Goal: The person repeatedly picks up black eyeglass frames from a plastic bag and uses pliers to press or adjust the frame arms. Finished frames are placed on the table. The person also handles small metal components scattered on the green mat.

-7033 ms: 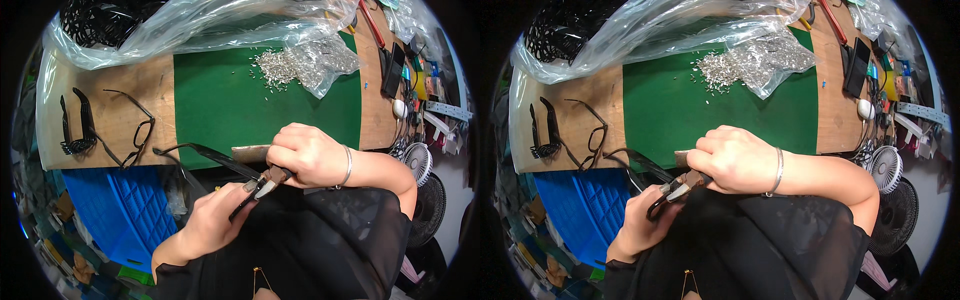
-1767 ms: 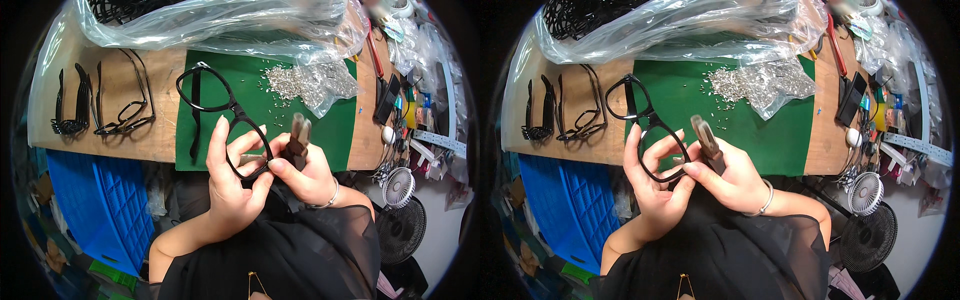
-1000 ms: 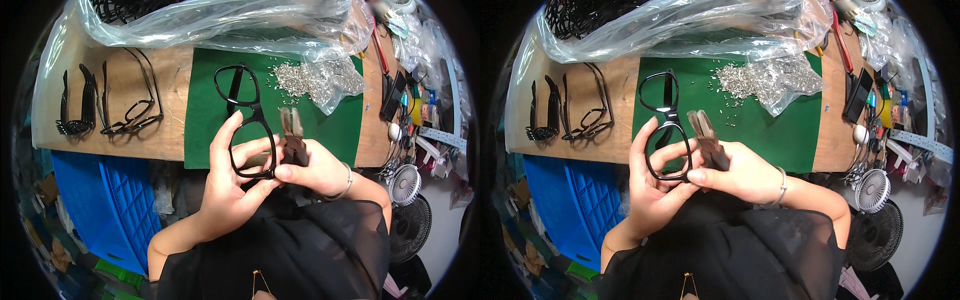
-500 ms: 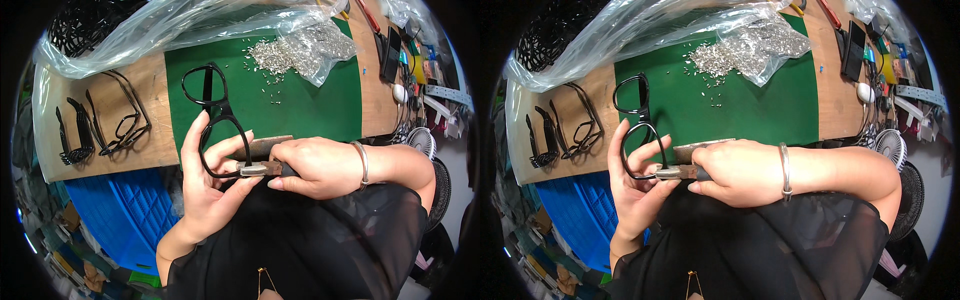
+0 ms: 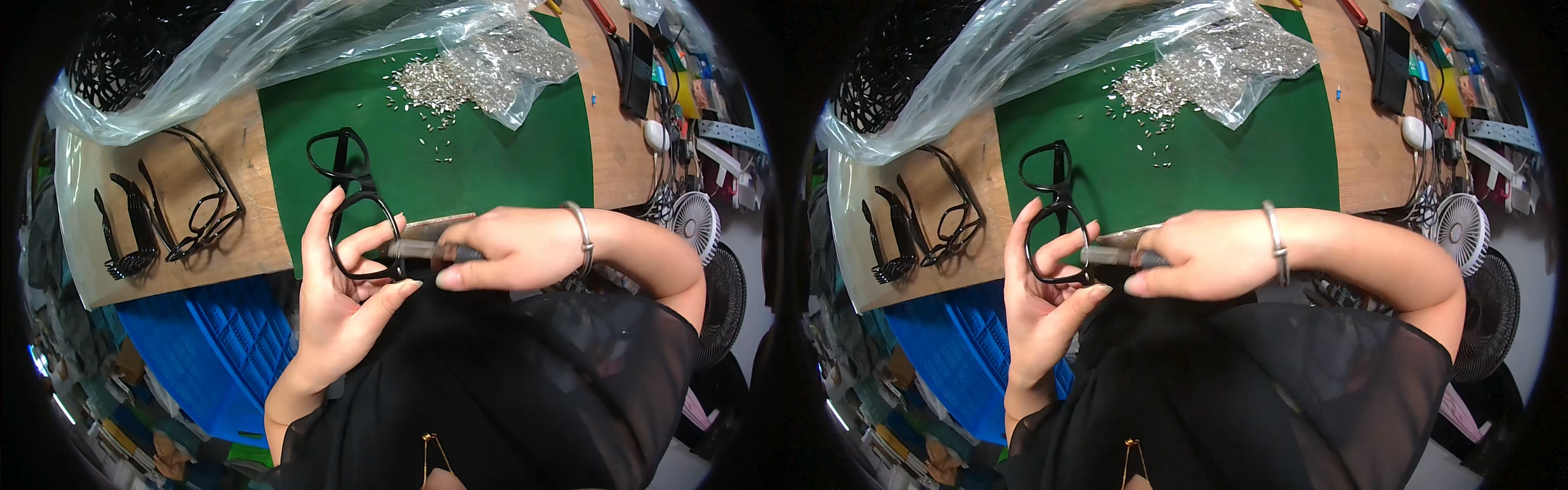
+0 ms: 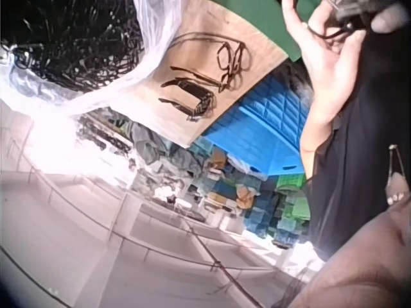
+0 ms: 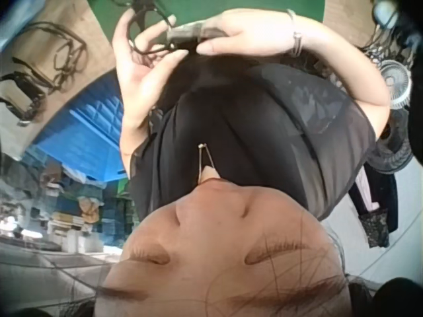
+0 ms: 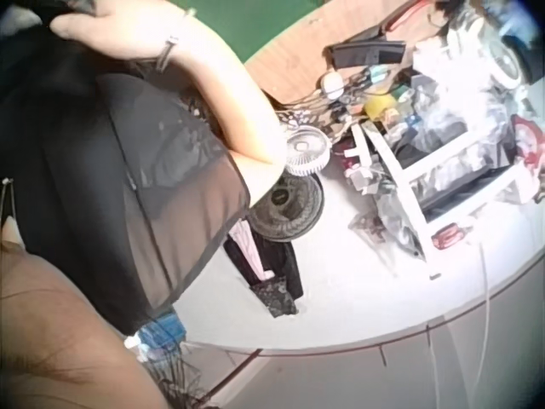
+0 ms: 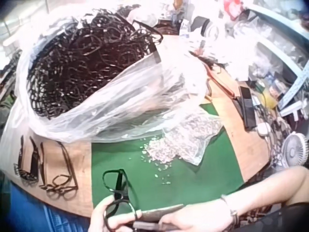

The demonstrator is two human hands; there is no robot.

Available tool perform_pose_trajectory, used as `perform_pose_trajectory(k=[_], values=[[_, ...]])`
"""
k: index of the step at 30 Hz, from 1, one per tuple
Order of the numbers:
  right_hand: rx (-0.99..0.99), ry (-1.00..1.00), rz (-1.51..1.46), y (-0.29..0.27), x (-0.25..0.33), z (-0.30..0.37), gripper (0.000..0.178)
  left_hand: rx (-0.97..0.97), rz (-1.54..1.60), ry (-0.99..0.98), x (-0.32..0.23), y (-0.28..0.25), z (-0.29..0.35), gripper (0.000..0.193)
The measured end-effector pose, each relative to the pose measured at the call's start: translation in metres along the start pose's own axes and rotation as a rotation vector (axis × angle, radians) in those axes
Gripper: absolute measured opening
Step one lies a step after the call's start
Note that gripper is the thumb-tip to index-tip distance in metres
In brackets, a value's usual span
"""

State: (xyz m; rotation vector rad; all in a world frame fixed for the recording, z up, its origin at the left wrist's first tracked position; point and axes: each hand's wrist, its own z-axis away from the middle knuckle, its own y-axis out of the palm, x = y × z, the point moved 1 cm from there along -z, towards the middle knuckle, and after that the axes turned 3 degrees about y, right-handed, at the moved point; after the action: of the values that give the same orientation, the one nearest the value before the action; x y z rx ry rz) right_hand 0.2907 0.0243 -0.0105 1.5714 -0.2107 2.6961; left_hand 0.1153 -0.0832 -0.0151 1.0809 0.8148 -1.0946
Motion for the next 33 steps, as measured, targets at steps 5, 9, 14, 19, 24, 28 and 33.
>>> perform_pose_trajectory(k=[5,9,14,19,24,28,33], values=[[-0.502,0.117,0.617,0.013,-0.026,-0.001,0.049,-0.076,0.027,-0.029,0.002,0.006,-0.007,0.085],[-0.623,0.213,0.817,0.016,-0.04,-0.01,0.055,-0.09,0.017,-0.024,0.004,0.008,-0.012,0.084],[-0.649,0.139,0.714,0.007,-0.033,0.001,0.045,-0.033,0.163,0.218,0.015,-0.008,0.004,0.079],[-0.717,0.151,0.585,-0.021,-0.049,-0.022,0.017,-0.18,0.23,0.141,0.01,0.003,0.009,0.066],[-0.884,0.15,0.609,-0.011,-0.056,-0.033,0.014,-0.138,0.452,0.129,0.003,-0.004,0.01,0.092],[-0.91,0.19,0.693,-0.006,-0.055,-0.042,0.014,-0.12,0.764,0.11,-0.005,0.0,0.006,0.053],[-0.909,0.146,0.641,-0.005,-0.055,-0.039,0.016,-0.009,0.652,-0.032,-0.001,0.001,0.004,0.02]])
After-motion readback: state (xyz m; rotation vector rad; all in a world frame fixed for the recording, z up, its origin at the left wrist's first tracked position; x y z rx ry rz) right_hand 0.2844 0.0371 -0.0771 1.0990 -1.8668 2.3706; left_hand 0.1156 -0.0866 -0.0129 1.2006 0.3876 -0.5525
